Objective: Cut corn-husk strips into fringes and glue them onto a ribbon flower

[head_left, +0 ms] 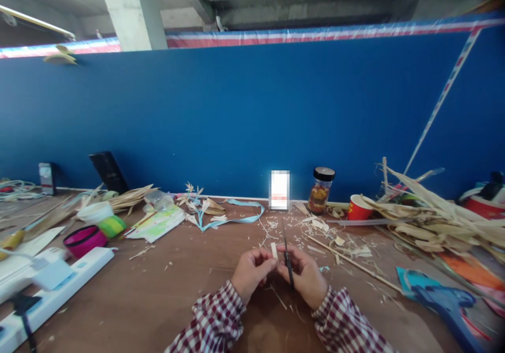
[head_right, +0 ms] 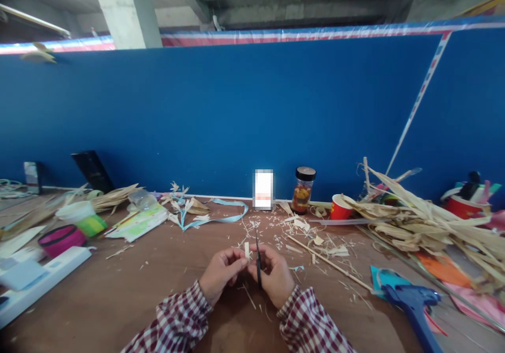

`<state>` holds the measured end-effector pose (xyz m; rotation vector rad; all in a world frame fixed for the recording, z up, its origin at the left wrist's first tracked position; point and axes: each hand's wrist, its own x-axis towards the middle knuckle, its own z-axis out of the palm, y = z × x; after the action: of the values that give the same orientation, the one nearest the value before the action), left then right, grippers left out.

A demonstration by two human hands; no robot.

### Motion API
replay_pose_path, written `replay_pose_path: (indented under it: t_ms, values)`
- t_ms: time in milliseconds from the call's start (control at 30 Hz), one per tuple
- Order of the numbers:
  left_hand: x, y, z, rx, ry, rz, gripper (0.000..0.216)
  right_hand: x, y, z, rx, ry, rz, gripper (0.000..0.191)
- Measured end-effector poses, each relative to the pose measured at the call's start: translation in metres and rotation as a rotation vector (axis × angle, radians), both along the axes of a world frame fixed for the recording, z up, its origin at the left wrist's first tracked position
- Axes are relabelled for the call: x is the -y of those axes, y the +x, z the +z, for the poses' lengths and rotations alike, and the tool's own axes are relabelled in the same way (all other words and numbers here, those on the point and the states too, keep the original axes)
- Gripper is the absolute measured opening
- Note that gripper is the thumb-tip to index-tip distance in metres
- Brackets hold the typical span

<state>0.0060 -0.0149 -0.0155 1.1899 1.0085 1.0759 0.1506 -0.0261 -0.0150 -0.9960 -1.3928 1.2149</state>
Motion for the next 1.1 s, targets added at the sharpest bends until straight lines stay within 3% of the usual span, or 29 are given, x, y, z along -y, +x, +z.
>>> replay_pose_path:
  t_ms: [133,367,733,1100]
  values:
    - [0.0002,-0.0002,-0.0013,-0.017,0.000,-0.010,0.030,-0.0012,0.0024,-0.0003,-0.039,-0.033,-0.050,0.041]
    - [-0.0008,0.0007,-0.0034,-0.034,-0.033,-0.027,0.030,0.0005,0.0001,0.0033,-0.062,-0.042,-0.012,0.039]
    - [0.0009,0.0005,0.0006,-0.080,0.043,0.017,0.025,-0.0021,-0.0005,-0.0053,-0.072,0.013,-0.012,0.035]
    - [0.0024,0.0009,-0.0048,-0.074,0.075,0.033,0.021,0.0010,-0.0031,0.0019,-0.079,-0.032,-0.032,0.037]
